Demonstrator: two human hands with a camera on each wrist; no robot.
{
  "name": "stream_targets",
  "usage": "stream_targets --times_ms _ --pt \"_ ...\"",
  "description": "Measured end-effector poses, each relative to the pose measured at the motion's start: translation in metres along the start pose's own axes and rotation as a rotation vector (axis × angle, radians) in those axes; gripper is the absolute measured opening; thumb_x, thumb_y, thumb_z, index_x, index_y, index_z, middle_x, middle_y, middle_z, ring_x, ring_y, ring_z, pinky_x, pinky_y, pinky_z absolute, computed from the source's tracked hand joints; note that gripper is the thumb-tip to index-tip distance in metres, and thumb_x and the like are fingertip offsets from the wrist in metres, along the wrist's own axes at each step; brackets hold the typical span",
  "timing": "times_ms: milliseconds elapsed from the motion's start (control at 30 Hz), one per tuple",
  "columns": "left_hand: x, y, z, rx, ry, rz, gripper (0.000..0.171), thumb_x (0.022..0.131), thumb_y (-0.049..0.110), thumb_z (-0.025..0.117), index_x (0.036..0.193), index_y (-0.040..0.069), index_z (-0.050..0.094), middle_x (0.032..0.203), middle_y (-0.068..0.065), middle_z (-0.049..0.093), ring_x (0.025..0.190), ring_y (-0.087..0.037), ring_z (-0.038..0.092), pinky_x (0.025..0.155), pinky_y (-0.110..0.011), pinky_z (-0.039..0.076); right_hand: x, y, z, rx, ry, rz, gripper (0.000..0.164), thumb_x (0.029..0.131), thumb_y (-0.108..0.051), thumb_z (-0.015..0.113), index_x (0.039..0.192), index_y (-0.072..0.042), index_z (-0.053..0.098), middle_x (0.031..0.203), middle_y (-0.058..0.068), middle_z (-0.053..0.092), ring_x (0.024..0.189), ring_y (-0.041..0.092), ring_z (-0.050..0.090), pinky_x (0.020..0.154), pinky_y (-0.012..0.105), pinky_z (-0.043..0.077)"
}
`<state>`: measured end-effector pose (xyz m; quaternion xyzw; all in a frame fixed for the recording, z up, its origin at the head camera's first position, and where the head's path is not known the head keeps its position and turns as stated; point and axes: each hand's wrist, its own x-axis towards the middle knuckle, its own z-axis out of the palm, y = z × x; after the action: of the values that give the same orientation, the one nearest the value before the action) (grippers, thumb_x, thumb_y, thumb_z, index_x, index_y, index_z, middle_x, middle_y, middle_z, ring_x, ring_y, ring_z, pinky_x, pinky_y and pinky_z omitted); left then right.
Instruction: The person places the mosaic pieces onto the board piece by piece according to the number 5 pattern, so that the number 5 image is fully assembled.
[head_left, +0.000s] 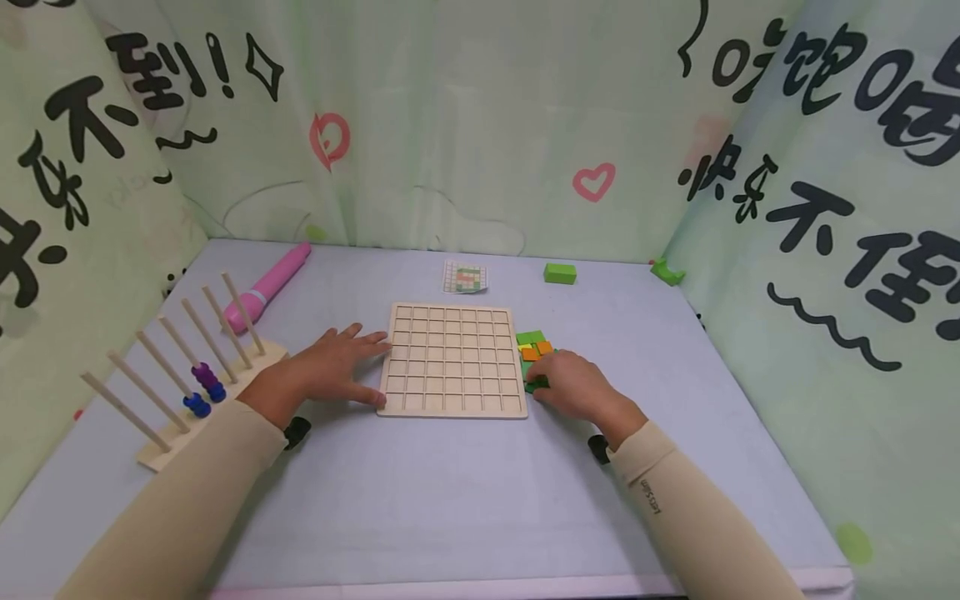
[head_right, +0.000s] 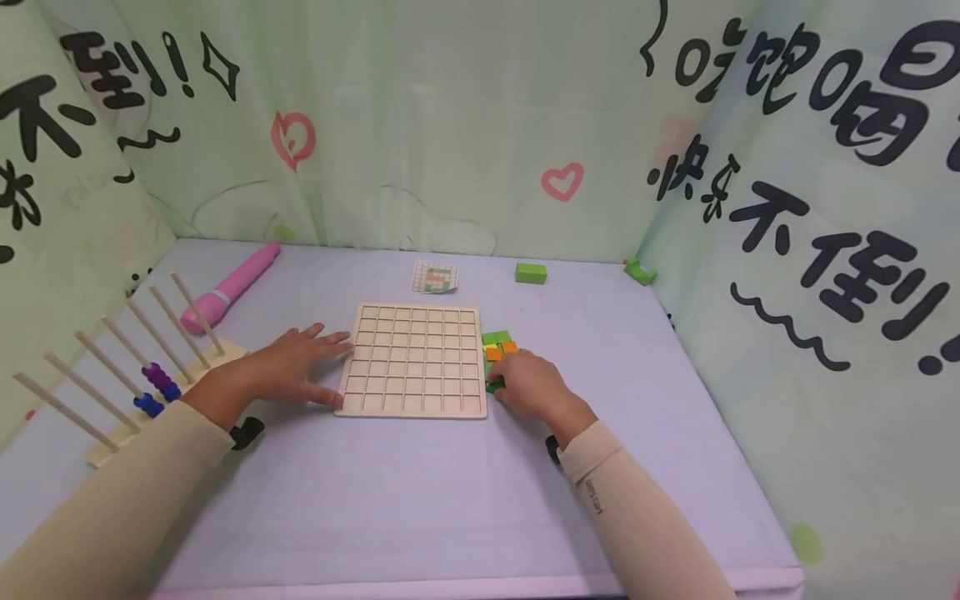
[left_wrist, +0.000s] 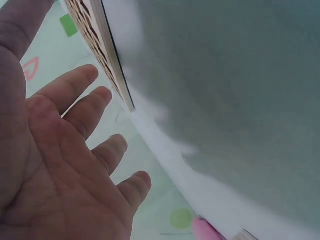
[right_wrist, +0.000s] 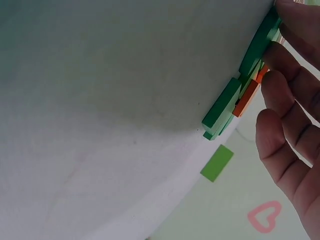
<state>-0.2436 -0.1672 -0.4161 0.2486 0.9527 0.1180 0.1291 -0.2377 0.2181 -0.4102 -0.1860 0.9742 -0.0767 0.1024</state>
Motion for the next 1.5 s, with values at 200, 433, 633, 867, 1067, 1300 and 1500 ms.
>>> stream_targets --times_ms 200,433,633,867,1067,1300,1500 --pt "0.001 -0.001 0.003 -0.025 -0.037 -0.011 0.096 0.084 0.059 0.08 0.159 0.012 0.043 0.168 -0.012 0.035 0.156 -0.051 0.018 0.123 -0.071 0.015 0.002 0.002 0.001 0.079 -0.035 0.009 0.023 0.09 -0.015 0.081 0.111 -0.009 0.077 0.095 -0.002 0.071 0.09 0.018 0.06 0.086 0.039 0.054" --pt "0.003 -0.003 0.004 -0.031 -0.056 -0.011 0.097 0.083 0.058 0.08 0.159 0.01 0.043 0.168 -0.012 0.035 0.156 -0.051 0.019 0.123 -0.07 0.017 0.002 0.001 0.0 0.13 -0.049 0.03 0.019 0.089 -0.014 0.081 0.106 -0.008 0.076 0.093 0.0 0.071 0.089 0.018 0.06 0.083 0.037 0.054" --pt "0.003 -0.004 0.005 -0.084 -0.064 0.007 0.097 0.084 0.055 0.081 0.159 0.007 0.042 0.169 -0.014 0.033 0.154 -0.05 0.026 0.121 -0.07 0.023 0.001 -0.001 -0.001 0.163 -0.046 0.014 0.012 0.09 -0.013 0.081 0.099 -0.014 0.073 0.087 0.0 0.068 0.08 0.016 0.059 0.071 0.031 0.05" --pt "0.002 -0.006 0.007 -0.166 -0.072 -0.001 0.097 0.084 0.051 0.083 0.16 0.007 0.04 0.17 -0.012 0.03 0.156 -0.045 0.025 0.124 -0.061 0.026 0.001 -0.002 -0.009 0.184 0.016 -0.039 0.011 0.093 -0.006 0.075 0.101 -0.012 0.072 0.082 0.0 0.064 0.075 0.016 0.057 0.066 0.029 0.048" --pt "0.002 -0.005 0.008 -0.188 -0.07 -0.016 0.098 0.083 0.051 0.084 0.16 0.008 0.039 0.171 -0.01 0.029 0.157 -0.044 0.023 0.125 -0.059 0.025 0.007 -0.007 -0.02 0.214 0.078 -0.092 0.013 0.096 -0.005 0.07 0.108 -0.006 0.074 0.086 0.002 0.064 0.081 0.017 0.056 0.072 0.032 0.048" --pt "0.003 -0.003 0.009 -0.201 -0.075 -0.026 0.099 0.083 0.051 0.084 0.16 0.008 0.04 0.171 -0.01 0.029 0.158 -0.042 0.023 0.126 -0.058 0.025 0.019 -0.018 -0.026 0.278 0.082 -0.1 0.022 0.098 -0.008 0.068 0.119 -0.005 0.074 0.098 0.004 0.071 0.09 0.019 0.061 0.082 0.035 0.052" --pt "0.003 -0.005 0.01 -0.2 -0.069 -0.016 0.098 0.084 0.051 0.084 0.16 0.008 0.04 0.171 -0.01 0.029 0.157 -0.043 0.022 0.126 -0.058 0.025 0.046 -0.033 -0.024 0.372 0.087 -0.056 0.017 0.098 -0.011 0.071 0.114 -0.007 0.069 0.098 0.005 0.068 0.09 0.02 0.062 0.081 0.034 0.052"
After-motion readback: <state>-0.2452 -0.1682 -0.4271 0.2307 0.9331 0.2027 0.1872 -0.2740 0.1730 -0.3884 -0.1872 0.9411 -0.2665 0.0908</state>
